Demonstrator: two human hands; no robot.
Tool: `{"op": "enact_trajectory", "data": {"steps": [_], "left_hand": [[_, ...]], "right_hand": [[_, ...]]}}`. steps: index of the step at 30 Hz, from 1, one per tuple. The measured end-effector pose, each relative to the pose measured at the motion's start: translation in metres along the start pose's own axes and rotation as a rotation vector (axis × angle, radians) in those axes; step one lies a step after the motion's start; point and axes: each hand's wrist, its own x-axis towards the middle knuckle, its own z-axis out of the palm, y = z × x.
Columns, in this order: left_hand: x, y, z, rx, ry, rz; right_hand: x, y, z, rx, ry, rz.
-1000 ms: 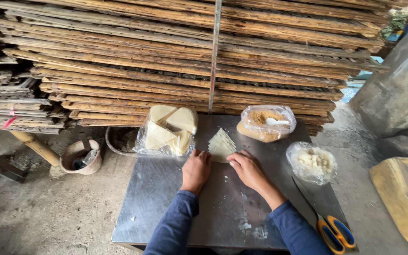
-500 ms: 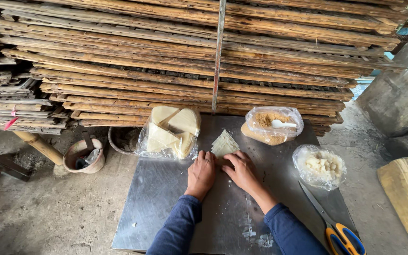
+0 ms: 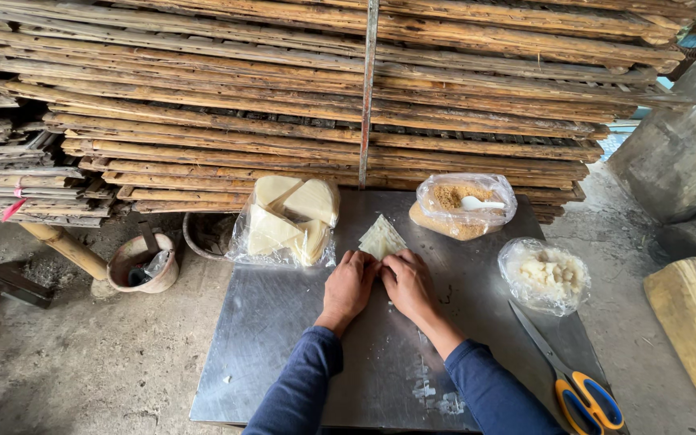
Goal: The person folds triangular wrappers, adds a spoonful of filling, and rolls them into small cylindrical shapes. The person repeats this process multiple times, placing finished rolls on the table.
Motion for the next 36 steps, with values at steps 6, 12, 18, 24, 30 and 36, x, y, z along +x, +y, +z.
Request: {"op": "enact_trajectory", "data": {"steps": [6,12,18,24,30,36], "left_hand": [[0.001,0.002,-0.003,-0.043,0.007,-0.001],[0.003,0.003,-0.002,-0.075,-0.012,-0.015],[0.002,-0.002,0.002,-0.018,0.107,0.157],[-0.002,-0.004,0.002,0.227,0.080,0.189],[-0.006,-0.002,0.003,0.221,0.094,0.199],[-0.010,0.004,-0.005,0.028,0.171,0.197]], "right_hand": [[0.005,-0.001,-0.004,0.209,0.000,0.065],[0.001,-0.003,0.001,-0.009,0.097,-0.074],[0.004,0.028,0.014,0.266,0.158,0.207],[0.012,0.080,0.015,0.934,0.168,0.677],[0.005,0.112,0.002,1.251,0.235,0.678],[-0.011,0.090,-0.045,1.055,0.250,0.643]]}}
